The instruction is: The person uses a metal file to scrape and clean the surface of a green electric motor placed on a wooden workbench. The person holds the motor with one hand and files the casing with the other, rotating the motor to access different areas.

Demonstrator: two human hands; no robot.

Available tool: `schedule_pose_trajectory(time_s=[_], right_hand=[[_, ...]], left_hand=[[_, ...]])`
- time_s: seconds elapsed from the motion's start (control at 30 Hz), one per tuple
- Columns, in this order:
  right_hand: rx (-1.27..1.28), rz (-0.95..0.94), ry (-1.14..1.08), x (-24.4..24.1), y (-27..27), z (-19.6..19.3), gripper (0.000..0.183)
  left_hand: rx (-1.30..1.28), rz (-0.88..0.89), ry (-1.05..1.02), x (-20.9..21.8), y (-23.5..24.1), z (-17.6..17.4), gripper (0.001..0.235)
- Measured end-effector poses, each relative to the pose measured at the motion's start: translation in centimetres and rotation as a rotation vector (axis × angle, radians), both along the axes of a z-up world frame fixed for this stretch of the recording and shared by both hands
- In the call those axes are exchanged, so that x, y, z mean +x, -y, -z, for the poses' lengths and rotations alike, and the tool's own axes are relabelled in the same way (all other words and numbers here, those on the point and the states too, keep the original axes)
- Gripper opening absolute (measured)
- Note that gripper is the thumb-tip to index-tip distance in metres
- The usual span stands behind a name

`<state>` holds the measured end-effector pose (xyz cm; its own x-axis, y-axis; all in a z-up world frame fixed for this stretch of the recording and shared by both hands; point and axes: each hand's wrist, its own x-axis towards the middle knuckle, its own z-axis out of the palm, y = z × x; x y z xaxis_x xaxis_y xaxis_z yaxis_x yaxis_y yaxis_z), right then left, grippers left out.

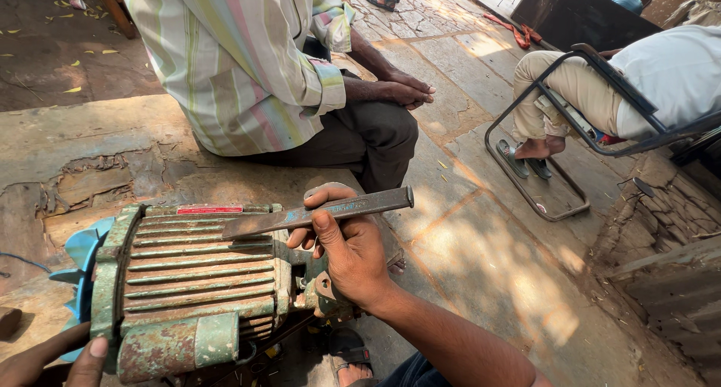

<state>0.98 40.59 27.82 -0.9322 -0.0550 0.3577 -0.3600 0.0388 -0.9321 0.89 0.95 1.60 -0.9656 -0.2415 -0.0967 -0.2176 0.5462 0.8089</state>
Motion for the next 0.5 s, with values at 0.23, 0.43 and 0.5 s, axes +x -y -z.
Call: schedule_pose_trajectory(time_s=[0.23, 0.43, 0.5], right_hand=[[0.063, 0.025, -0.043, 0.0, -0.1, -0.2, 0.034], [0.036, 0.016, -0.06, -0.1, -0.2, 0.0, 0.032], [0.068, 0.025, -0.054, 0.0, -0.3, 0.1, 0.033]], left_hand=[[-0.046, -0.048, -0.113, 1.0, -1.9, -4.0, 0.06], [-0.147, -0.011, -0.127, 1.5, -2.6, -5.7, 0.063], [-0.146, 0.004, -0.07, 1.3, -3.0, -6.0, 0.062]])
